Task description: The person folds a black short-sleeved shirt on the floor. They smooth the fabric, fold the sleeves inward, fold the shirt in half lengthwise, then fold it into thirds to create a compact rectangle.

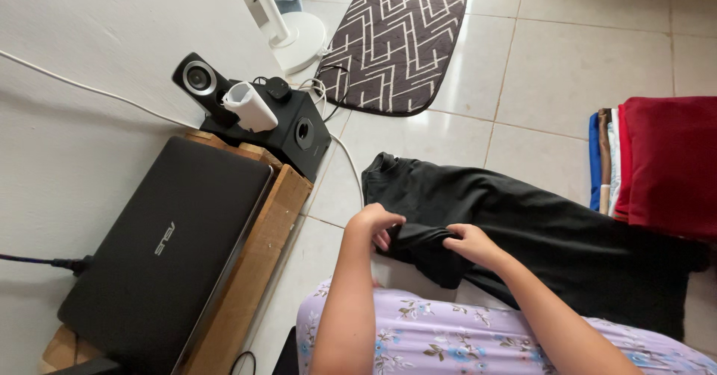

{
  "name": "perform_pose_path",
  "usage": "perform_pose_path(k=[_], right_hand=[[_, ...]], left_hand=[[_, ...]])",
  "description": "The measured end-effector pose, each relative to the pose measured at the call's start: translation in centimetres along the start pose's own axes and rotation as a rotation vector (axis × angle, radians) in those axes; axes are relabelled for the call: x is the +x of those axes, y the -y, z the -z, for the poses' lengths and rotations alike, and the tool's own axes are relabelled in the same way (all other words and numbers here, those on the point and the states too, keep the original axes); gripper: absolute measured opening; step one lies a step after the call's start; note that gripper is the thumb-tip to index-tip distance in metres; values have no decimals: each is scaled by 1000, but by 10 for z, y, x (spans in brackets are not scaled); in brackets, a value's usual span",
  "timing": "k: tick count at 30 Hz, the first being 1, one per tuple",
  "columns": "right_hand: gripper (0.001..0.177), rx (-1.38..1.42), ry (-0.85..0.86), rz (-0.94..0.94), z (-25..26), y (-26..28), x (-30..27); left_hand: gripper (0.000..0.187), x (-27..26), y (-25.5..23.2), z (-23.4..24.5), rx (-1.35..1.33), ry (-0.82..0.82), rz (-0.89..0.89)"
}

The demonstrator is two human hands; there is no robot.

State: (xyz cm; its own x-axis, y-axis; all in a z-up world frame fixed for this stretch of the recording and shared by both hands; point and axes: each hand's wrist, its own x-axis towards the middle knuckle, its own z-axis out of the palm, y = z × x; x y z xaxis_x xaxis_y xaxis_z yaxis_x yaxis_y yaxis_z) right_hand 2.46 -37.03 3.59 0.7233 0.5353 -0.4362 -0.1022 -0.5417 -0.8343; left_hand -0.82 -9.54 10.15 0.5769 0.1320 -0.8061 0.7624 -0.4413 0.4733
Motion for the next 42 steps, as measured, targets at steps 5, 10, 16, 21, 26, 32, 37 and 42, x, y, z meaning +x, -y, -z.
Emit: perform_pose_path(k=[5,10,16,21,26,32,37,42], right_hand=[[44,-320,-52,-142,4,-47,24],[49,-336,-13,5,-2,-61,25],[53,-520,38,-16,-7,-56,18],[56,-554,3,-22,-7,-39,11],[51,-738,-14,-95,-7,-6,-1],[51,-710,41,-245,-7,16,-14],[46,-754,67,-217,-13,22,-22],[46,-801,46,-171,-10,23,-21]], left_hand=[[69,84,15,1,67,-582,26],[82,134,19,-11,3,-896,-48],[99,166,12,-3,-58,-906,-30],[96,192,22,11,-63,-902,-25],[47,181,10,19,33,-805,-28],[39,162,14,56,-146,-1127,-307],[53,182,34,52,-352,-982,-227],[87,178,28,46,-230,-970,-292]])
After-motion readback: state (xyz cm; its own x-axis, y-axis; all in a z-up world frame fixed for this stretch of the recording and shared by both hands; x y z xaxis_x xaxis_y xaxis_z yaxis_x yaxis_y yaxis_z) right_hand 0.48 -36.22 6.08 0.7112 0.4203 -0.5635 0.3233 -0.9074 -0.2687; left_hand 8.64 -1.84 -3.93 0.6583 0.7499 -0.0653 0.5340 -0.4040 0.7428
